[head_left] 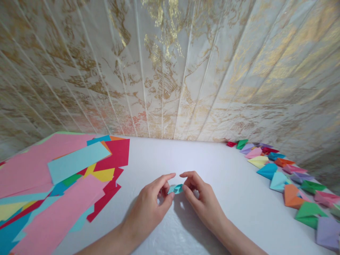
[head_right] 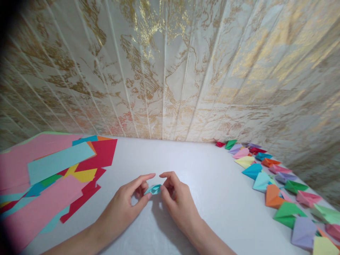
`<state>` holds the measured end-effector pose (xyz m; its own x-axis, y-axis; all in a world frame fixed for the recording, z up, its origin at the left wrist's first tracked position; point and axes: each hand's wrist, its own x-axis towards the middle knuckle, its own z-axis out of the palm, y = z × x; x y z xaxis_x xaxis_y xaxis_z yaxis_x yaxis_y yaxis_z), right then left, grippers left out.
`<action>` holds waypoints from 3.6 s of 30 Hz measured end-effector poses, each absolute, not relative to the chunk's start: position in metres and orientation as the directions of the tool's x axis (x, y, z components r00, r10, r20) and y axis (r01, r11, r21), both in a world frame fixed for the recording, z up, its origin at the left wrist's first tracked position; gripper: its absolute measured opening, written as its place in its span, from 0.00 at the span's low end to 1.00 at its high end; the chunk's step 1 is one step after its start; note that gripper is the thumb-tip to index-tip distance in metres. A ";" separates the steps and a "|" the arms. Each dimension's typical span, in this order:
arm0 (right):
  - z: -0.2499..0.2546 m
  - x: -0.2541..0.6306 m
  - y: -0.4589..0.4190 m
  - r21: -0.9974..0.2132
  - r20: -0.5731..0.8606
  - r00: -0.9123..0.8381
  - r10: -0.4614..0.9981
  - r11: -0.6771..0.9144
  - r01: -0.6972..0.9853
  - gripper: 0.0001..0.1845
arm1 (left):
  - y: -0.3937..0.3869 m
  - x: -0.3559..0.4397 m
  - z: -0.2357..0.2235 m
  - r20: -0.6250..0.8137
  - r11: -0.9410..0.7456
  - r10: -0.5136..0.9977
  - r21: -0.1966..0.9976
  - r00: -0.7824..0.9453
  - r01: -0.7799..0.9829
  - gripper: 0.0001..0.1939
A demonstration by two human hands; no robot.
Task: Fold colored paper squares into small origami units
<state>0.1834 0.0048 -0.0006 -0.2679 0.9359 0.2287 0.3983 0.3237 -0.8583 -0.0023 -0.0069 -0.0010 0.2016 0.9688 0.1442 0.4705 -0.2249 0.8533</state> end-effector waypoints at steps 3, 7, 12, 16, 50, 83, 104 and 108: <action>0.000 0.183 0.004 -0.849 0.227 -0.283 0.932 0.332 0.412 0.10 | -0.007 -0.002 0.003 0.128 -0.215 0.969 0.856 0.210 0.470 0.19; 0.001 0.182 0.001 -0.837 0.245 -0.295 0.924 0.355 0.416 0.11 | -0.007 -0.005 0.005 0.095 -0.185 0.971 0.879 0.219 0.439 0.18; 0.004 0.181 -0.001 -0.811 0.286 -0.309 0.907 0.401 0.427 0.12 | -0.006 -0.007 0.004 0.036 -0.122 0.974 0.918 0.225 0.378 0.17; 0.003 0.182 -0.002 -0.785 0.304 -0.323 0.896 0.428 0.448 0.12 | -0.005 -0.006 0.004 0.057 -0.145 0.972 0.907 0.226 0.395 0.16; -0.001 0.176 -0.004 -0.841 0.207 -0.316 0.926 0.333 0.427 0.18 | -0.016 0.005 0.011 0.158 -0.268 0.957 0.805 0.244 0.529 0.16; 0.003 0.175 -0.006 -0.893 0.170 -0.306 0.937 0.277 0.354 0.15 | -0.008 0.003 0.009 0.044 -0.181 0.971 0.775 0.234 0.605 0.04; 0.001 0.173 -0.004 -0.961 0.075 -0.286 0.955 0.146 0.235 0.16 | -0.009 0.007 0.012 0.018 -0.137 0.976 0.825 0.217 0.549 0.05; 0.003 0.173 -0.003 -0.961 0.058 -0.287 0.956 0.131 0.243 0.14 | -0.007 0.006 0.015 0.004 -0.116 0.978 0.841 0.209 0.528 0.07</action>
